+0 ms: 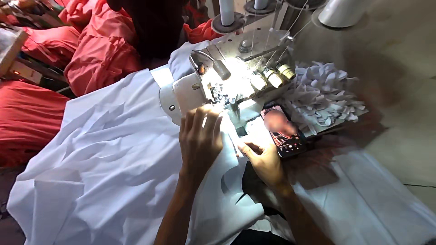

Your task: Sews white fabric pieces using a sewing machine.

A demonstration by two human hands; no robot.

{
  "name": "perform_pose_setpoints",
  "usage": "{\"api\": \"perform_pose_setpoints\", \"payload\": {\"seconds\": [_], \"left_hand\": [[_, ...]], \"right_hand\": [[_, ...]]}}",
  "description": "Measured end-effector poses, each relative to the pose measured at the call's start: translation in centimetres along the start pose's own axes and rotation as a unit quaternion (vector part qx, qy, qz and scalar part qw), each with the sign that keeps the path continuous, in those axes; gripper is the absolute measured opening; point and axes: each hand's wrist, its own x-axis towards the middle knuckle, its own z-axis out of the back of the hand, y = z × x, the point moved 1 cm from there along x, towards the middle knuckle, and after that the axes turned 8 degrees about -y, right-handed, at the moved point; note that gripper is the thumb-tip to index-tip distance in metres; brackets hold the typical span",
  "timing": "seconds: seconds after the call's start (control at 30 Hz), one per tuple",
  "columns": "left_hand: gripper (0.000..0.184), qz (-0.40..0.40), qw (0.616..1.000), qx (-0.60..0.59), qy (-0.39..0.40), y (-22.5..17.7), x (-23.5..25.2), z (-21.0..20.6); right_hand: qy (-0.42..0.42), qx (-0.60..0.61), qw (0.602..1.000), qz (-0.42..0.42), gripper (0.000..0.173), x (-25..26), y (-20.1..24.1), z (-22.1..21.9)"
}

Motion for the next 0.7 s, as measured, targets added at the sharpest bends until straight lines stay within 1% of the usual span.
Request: {"api": "perform_pose_setpoints", "payload": {"seconds": [0.07,0.23,0.4,0.47,0.53,0.63,0.7], "left_hand": [[0.019,-0.011,1.000,-0.023,0.009,-0.6,-1.5,0.4],[0.026,-0.030,0.996,-0.036,0.078,-0.2,-3.8,-0.4],[0.028,-0.025,0.994,-0.053,0.092,0.3,-4.1,-0.2],[0.028,-0.020,0.993,-0.064,0.096,0.3,-4.1,-0.2],[0.028,-0.017,0.992,-0.071,0.101,0.3,-4.1,-0.2],[0.029,-0.014,0.991,-0.076,0.110,0.4,-4.1,-0.1],[0.029,-0.013,0.990,-0.078,0.115,0.5,-4.1,0.0]], "right_hand": [[-0.003,-0.014,1.000,-0.003,0.013,0.0,0.0,0.2],[0.001,-0.041,0.999,0.009,0.015,-0.2,-0.2,0.4],[0.022,-0.030,0.999,-0.028,0.015,-1.2,1.7,1.7],[0.025,-0.038,0.998,-0.033,0.014,-1.2,1.7,2.0],[0.028,-0.079,0.996,-0.043,0.015,-1.1,1.0,2.1],[0.053,-0.212,0.974,-0.061,0.019,-1.1,0.6,2.6],[0.045,-0.283,0.957,-0.035,0.023,-1.0,0.9,2.8]]}}
